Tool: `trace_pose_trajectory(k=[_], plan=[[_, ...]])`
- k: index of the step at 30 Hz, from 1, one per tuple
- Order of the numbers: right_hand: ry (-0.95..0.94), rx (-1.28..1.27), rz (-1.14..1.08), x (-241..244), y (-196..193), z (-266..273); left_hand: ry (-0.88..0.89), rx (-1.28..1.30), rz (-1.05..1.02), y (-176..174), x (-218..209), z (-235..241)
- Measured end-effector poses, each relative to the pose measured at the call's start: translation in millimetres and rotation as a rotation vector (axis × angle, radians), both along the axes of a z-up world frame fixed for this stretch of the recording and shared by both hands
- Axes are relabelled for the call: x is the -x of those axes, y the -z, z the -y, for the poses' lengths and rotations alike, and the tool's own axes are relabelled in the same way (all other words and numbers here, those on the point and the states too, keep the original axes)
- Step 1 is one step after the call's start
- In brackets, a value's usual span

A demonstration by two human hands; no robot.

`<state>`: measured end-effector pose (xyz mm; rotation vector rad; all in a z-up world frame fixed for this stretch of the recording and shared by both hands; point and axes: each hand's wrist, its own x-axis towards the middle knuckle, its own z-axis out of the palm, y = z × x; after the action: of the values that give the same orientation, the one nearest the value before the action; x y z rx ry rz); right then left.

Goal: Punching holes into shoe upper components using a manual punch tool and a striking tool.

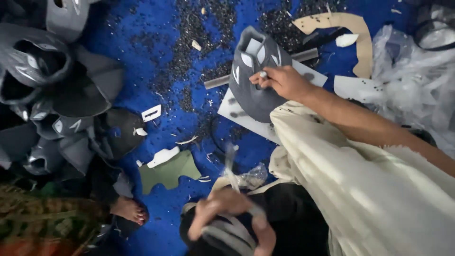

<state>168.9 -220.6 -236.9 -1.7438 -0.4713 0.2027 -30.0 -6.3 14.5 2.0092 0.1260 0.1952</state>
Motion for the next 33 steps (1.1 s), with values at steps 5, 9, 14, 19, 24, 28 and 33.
trace_pose_trajectory(k=[5,9,14,19,24,28,33], plan=[[-0.014,0.14,0.07,6,0,2,0.078,0.181,-0.234,181,-21,24],[0.025,0.262,0.242,-5,38,5,-0.049,-0.15,-0.399,168,-9,36],[0.13,-0.503,-0.517,-35,-8,0,-0.268,0.025,-0.259,132,3,22],[0.06,-0.249,-0.454,-33,38,-7,-0.219,0.025,0.077,36,-12,24],[0.037,-0.247,-0.232,-23,32,-4,0.061,0.436,0.503,86,-22,16],[-0.017,0.328,0.212,-8,27,1,-0.014,-0.025,-0.054,184,-29,40],[0.135,-0.046,-0.329,-34,9,-4,-0.218,0.028,-0.361,112,-35,42]])
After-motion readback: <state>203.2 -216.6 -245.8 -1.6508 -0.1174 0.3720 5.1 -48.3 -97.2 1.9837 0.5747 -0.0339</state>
